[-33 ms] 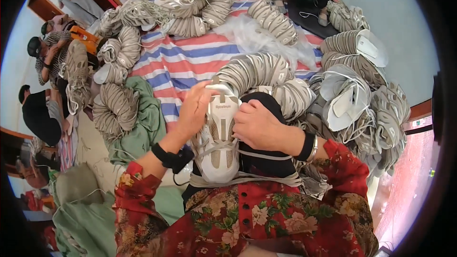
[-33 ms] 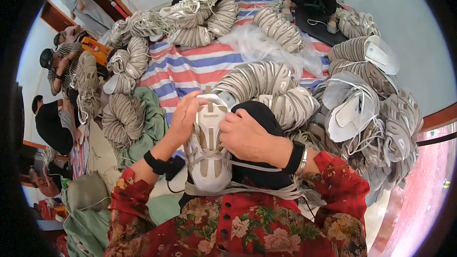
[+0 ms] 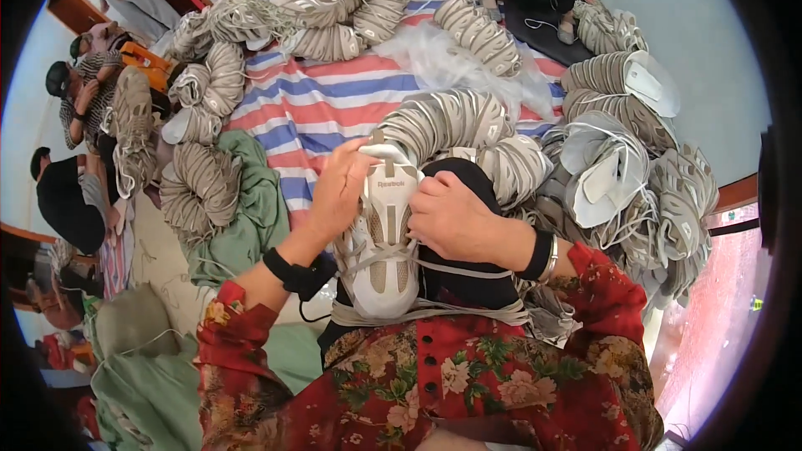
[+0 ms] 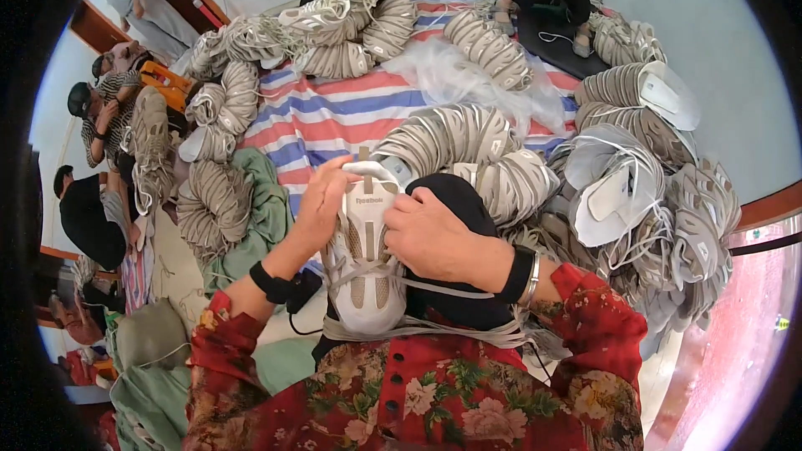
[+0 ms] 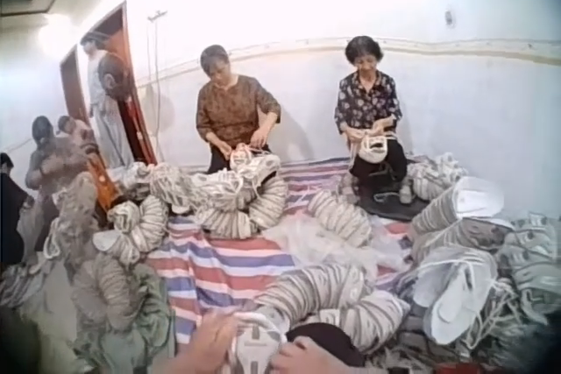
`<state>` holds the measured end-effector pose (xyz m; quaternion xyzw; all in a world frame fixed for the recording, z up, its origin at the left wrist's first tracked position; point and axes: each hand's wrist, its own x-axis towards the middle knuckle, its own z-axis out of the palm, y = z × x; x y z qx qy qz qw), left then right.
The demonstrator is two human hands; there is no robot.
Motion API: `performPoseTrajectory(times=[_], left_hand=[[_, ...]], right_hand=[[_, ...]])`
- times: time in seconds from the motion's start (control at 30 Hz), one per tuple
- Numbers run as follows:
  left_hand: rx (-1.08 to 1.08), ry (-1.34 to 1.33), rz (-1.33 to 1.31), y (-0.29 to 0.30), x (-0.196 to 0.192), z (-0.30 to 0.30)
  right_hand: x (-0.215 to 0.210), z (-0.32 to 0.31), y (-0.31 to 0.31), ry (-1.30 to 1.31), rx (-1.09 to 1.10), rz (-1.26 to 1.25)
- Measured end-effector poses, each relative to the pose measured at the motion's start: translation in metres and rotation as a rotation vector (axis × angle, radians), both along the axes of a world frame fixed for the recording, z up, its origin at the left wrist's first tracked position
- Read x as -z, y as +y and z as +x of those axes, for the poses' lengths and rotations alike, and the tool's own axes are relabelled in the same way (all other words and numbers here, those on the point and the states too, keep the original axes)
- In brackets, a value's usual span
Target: Thread laces into the eyelets of shoe uppers and tie them.
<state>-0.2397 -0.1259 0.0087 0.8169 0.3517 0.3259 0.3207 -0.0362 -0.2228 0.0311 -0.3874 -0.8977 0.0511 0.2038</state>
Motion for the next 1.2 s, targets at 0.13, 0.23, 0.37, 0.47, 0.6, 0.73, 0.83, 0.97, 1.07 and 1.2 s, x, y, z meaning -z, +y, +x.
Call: performPoseTrajectory(times=[0.13, 0.23, 0.37, 0.47, 0.6, 0.73, 0.83, 0.97, 1.07, 1.2], left_hand=[[-0.071, 0.022, 0.017, -0.009, -0.004, 0.003], [-0.082, -0.035, -0.018, -0.003, 0.007, -0.002], [-0.084, -0.182, -0.121, 0.003, 0.014, -0.004], [-0.074, -0.296, -0.271, 0.002, 0.024, -0.008], [-0.077, -0.234, -0.180, -0.007, 0.016, -0.004], [-0.114, -0.238, -0.215, -0.009, 0.011, -0.004], [-0.129, -0.221, -0.143, -0.009, 0.012, -0.003], [-0.159, -0.193, -0.072, -0.009, 0.016, -0.003], [-0.166, -0.165, 0.009, -0.010, 0.023, -0.005], [-0.192, -0.112, 0.013, -0.014, 0.023, -0.003]], right_hand=[[-0.002, -0.003, -0.008, -0.052, 0.010, -0.051], [-0.005, -0.010, -0.009, -0.066, 0.052, -0.080], [0.003, -0.018, -0.011, -0.033, 0.145, -0.210], [0.004, -0.027, -0.017, -0.104, 0.229, -0.174], [-0.017, -0.028, -0.012, -0.312, 0.219, -0.353], [-0.005, -0.040, -0.014, -0.304, 0.333, -0.257], [0.001, -0.045, -0.019, -0.282, 0.402, -0.259], [0.011, -0.053, -0.031, -0.064, 0.513, -0.158], [0.019, -0.045, -0.031, 0.336, 0.524, -0.158], [-0.036, -0.014, 0.006, 1.679, 0.436, -0.447]])
